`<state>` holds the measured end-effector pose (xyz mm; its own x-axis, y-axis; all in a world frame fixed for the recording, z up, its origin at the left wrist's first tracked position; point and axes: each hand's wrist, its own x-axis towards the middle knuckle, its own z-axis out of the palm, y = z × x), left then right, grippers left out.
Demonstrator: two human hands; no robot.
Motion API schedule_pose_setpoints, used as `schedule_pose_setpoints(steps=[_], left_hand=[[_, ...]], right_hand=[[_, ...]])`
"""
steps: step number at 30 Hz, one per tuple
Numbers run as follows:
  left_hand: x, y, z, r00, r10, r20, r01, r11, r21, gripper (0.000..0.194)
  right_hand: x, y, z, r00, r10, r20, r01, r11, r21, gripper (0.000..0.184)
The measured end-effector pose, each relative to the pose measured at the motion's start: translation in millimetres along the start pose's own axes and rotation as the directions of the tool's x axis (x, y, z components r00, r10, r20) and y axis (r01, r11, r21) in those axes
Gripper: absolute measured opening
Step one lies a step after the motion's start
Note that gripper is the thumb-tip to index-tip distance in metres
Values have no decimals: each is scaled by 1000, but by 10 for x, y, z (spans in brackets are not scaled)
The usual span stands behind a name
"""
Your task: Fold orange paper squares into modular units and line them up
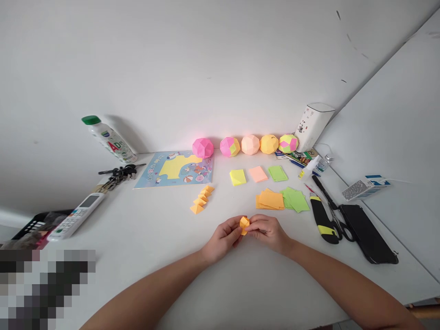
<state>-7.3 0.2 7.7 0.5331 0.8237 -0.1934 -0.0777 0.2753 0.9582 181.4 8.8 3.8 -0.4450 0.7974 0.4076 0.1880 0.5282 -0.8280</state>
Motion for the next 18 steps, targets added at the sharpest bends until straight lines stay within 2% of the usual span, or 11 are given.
schedule_pose_setpoints(steps=[3, 7, 12, 18], left_hand=[[-2, 18, 3, 1000, 13, 17, -13, 1000, 28, 39], [1, 26, 5, 998, 46, 34, -47, 998, 29, 37], [-1, 29, 14, 998, 61, 32, -63, 997, 38, 37], [-26, 17, 19, 994, 90, 55, -92, 995, 46, 36]], right_hand=[[8, -22, 10, 995, 103, 6, -103, 989, 103, 14], [-4, -64, 31, 965, 260, 47, -263, 938, 226, 14], [-3, -123, 41, 911, 408, 60, -406, 861, 305, 13], [29, -192, 37, 844, 532, 65, -520, 784, 339, 15]])
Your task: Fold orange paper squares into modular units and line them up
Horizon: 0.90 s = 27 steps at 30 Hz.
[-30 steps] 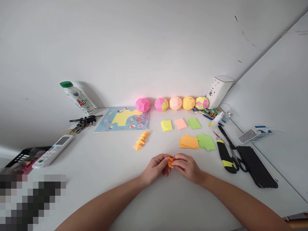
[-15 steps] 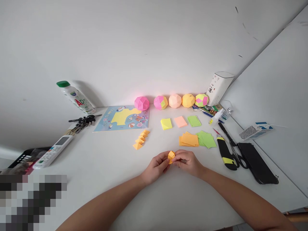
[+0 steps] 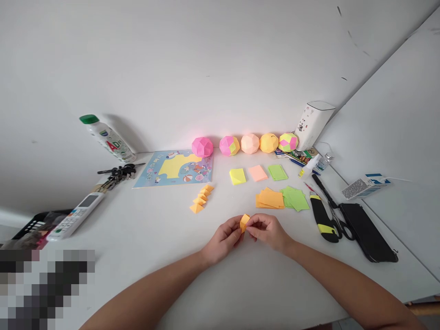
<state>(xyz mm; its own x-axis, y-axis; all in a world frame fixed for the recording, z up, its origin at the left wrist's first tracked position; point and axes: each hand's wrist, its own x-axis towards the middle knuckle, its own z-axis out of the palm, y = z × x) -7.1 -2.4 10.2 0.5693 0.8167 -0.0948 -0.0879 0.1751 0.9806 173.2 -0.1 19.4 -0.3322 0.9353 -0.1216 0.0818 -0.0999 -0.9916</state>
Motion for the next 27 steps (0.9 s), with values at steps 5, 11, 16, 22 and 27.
schedule_pose_setpoints(steps=[5, 11, 16, 22, 27], left_hand=[[-1, -16, 22, 1000, 16, -7, -16, 1000, -10, 35], [12, -14, 10, 996, -8, -86, 9, 1000, 6, 34], [10, -47, 16, 997, -1, -82, 0, 1000, -12, 32], [2, -76, 25, 998, 52, 30, -48, 994, -98, 29], [7, -61, -3, 999, 32, 5, -31, 996, -81, 28]], right_hand=[[0, 15, -7, 1000, 2, 3, -2, 1000, 23, 16], [25, 41, -18, 998, -42, 43, 34, 984, 173, 14], [12, 52, 0, 994, 36, 107, -42, 998, 49, 14], [-2, 58, -15, 989, 76, 128, -67, 995, -68, 18], [12, 74, -24, 989, 13, 148, 1, 996, -93, 24]])
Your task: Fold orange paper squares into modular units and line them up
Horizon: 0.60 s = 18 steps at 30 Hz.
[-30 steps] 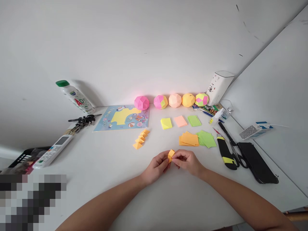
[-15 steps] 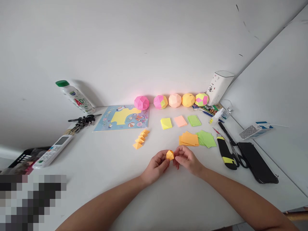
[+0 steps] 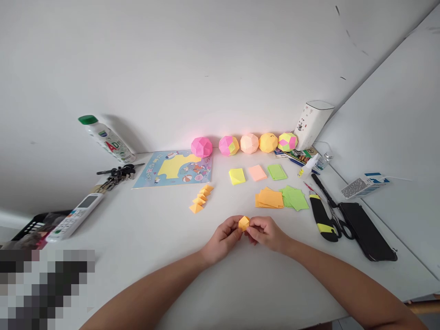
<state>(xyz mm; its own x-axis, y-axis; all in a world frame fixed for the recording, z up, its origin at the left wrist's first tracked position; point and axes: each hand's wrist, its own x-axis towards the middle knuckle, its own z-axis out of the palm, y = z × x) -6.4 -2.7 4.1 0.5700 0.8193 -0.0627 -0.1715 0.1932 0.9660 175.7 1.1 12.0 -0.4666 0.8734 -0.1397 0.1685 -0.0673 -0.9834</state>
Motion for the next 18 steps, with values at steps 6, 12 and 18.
schedule_pose_setpoints(steps=[6, 12, 18], left_hand=[[-2, -7, -2, 1000, 12, -7, -12, 1000, 22, 28], [-7, -5, 0, 999, 15, -47, -13, 999, 33, 28], [4, 3, 14, 998, 49, 30, -50, 998, 33, 30]], right_hand=[[-7, -25, 19, 999, -30, -28, 30, 999, -19, 25], [-14, -16, 2, 1000, 2, 6, -2, 1000, 28, 13], [-11, -3, 20, 1000, 21, -17, -21, 1000, -7, 8]])
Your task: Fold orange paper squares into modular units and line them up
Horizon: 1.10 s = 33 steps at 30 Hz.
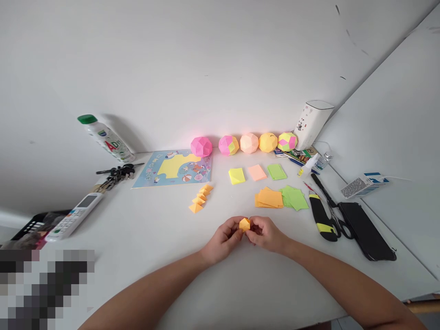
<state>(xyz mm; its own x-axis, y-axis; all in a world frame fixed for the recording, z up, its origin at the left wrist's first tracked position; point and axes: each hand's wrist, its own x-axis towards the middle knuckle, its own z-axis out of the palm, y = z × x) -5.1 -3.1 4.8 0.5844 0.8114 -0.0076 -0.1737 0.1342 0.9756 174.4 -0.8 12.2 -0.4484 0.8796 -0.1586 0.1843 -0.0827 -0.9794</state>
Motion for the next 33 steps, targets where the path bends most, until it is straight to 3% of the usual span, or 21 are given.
schedule_pose_setpoints(steps=[11, 19, 27, 33], left_hand=[[-8, 13, 26, 1000, 27, -8, -26, 998, 53, 28], [-34, -15, 18, 999, 2, -38, 7, 972, 234, 34], [-30, 31, 24, 1000, -22, -13, 23, 998, 63, 30], [-30, 35, 23, 1000, -6, -28, 7, 998, 63, 30]], right_hand=[[7, 26, -18, 1000, 5, 11, -5, 1000, 29, 10], [-5, -15, 17, 999, -37, -28, 34, 994, -100, 6], [-10, -27, 11, 1000, 2, 24, -2, 1000, 8, 9], [-5, 1, 0, 1000, 0, 16, -1, 999, 34, 7]])
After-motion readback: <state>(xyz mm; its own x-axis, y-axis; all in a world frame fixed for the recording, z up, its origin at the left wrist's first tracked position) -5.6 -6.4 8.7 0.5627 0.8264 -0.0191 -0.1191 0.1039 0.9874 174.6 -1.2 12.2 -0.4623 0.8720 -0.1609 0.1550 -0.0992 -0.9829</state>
